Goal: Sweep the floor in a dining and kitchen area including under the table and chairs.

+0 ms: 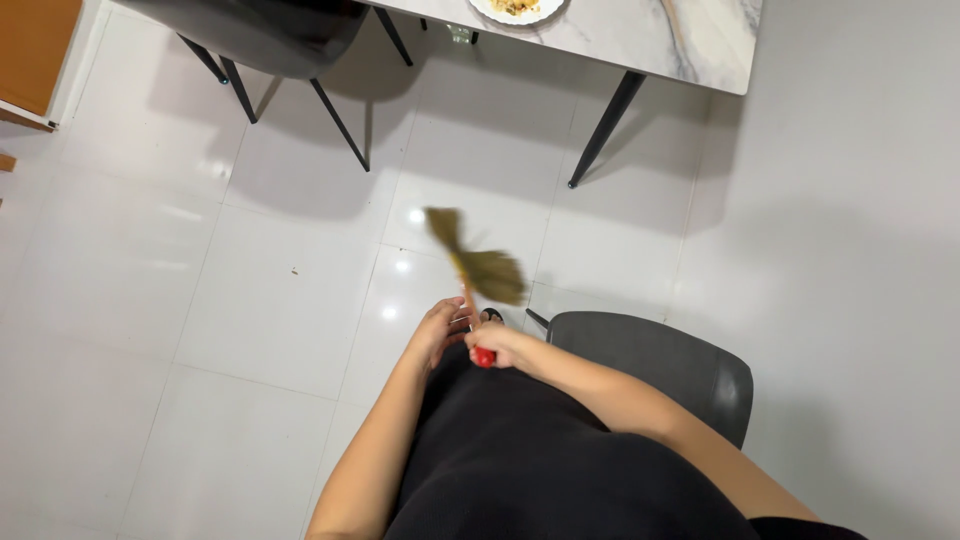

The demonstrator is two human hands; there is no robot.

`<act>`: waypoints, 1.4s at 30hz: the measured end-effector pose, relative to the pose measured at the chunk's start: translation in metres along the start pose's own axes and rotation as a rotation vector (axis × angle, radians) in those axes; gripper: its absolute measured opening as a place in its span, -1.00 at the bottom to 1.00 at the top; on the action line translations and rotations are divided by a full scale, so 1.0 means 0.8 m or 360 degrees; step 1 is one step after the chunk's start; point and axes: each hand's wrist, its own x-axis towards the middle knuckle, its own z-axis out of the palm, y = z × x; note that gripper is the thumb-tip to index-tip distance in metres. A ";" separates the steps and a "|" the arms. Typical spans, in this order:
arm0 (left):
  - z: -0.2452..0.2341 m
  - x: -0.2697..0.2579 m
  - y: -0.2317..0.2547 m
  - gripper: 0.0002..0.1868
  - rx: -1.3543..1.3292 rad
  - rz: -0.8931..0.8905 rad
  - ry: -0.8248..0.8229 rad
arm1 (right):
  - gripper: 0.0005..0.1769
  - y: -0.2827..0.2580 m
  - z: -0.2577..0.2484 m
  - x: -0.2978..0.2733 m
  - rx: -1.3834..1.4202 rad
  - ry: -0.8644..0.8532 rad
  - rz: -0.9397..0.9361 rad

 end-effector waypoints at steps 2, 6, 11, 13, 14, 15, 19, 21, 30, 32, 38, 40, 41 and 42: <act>0.005 0.003 0.004 -0.50 0.0001 0.0015 0.0008 | -0.54 0.012 -0.108 0.078 0.0216 -0.0457 0.0119; 0.005 0.001 0.033 -0.54 -0.0016 0.0183 0.0025 | -0.31 -0.084 -0.171 -0.069 0.0307 -0.0644 0.0076; -0.039 -0.008 0.065 -0.57 -0.0088 0.0269 0.0147 | -0.14 -0.149 -0.226 -0.188 -0.0135 -0.0317 -0.0211; -0.061 -0.009 0.070 -0.58 -0.0105 0.0230 0.0217 | -0.13 -0.177 -0.236 -0.214 -0.0381 -0.0269 -0.0345; -0.074 -0.009 0.068 -0.57 -0.0150 0.0234 0.0251 | -0.11 -0.189 -0.242 -0.218 -0.0537 -0.0137 -0.0426; -0.088 -0.002 0.077 -0.57 -0.0193 0.0261 0.0282 | -0.10 -0.213 -0.246 -0.218 -0.0700 -0.0002 -0.0532; -0.132 0.000 0.099 -0.56 -0.0164 0.0146 0.0379 | -0.14 -0.290 -0.240 -0.175 -0.0900 0.0444 -0.0417; -0.154 0.005 0.105 -0.56 -0.0127 0.0129 0.0390 | -0.30 -0.321 -0.245 -0.113 -0.0821 0.0555 -0.0489; -0.206 -0.020 0.133 -0.54 -0.0118 0.0150 0.0537 | -0.83 -0.294 -0.191 0.294 -0.0570 0.0453 -0.0163; -0.214 -0.020 0.127 -0.54 -0.0179 0.0167 0.0571 | -0.84 -0.202 -0.116 0.374 -0.0622 0.0196 -0.0057; -0.230 0.014 0.106 -0.56 -0.0282 0.0088 0.0615 | -0.49 -0.169 0.101 0.155 -0.0485 -0.0388 0.0097; -0.236 0.036 0.112 -0.57 -0.0263 0.0057 0.0573 | -0.38 -0.202 0.086 0.121 -0.0408 -0.0470 0.0095; -0.238 0.047 0.118 -0.58 -0.0227 0.0088 0.0544 | -0.25 -0.221 0.053 0.113 -0.0260 -0.0617 0.0196; -0.239 0.058 0.124 -0.59 -0.0192 0.0118 0.0514 | -0.12 -0.239 0.018 0.104 -0.0109 -0.0765 0.0292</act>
